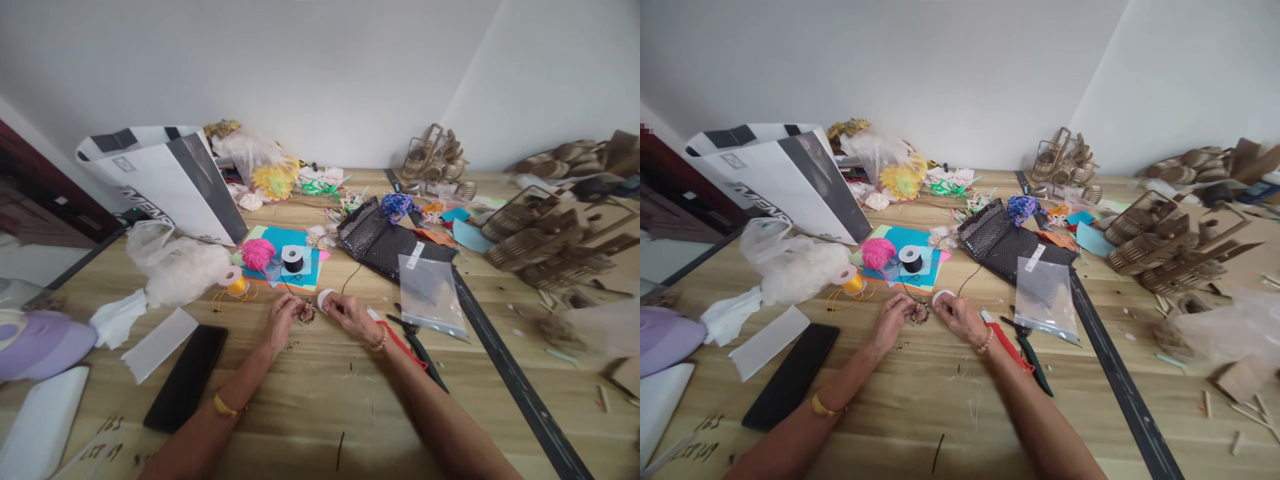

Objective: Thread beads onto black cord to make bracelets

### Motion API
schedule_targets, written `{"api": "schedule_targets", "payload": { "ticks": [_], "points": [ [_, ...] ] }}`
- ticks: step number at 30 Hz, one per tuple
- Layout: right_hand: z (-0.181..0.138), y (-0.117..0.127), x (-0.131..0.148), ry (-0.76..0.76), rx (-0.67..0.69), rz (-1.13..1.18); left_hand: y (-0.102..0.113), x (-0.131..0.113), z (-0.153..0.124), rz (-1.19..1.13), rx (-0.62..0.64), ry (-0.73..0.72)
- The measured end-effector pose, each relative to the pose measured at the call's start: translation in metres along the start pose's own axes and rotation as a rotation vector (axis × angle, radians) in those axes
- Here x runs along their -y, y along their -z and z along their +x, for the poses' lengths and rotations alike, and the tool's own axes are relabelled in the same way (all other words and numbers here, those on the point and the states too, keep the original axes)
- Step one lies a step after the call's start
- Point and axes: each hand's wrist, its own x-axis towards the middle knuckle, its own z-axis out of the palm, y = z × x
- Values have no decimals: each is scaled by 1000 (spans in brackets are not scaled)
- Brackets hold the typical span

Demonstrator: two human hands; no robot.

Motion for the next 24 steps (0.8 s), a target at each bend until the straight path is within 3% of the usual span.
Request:
{"api": "schedule_targets", "payload": {
  "ticks": [5,9,16,24],
  "points": [
    [1,-3,3,37,64,-41,1,2,-2,53,79,4],
    [2,-3,10,117,-33,53,1,2,-3,34,99,13],
    [2,-11,7,14,-89,323,0,2,-5,56,119,37],
    [1,-14,9,-11,-79,452,3,3,-4,213,163,-33]
  ]
}}
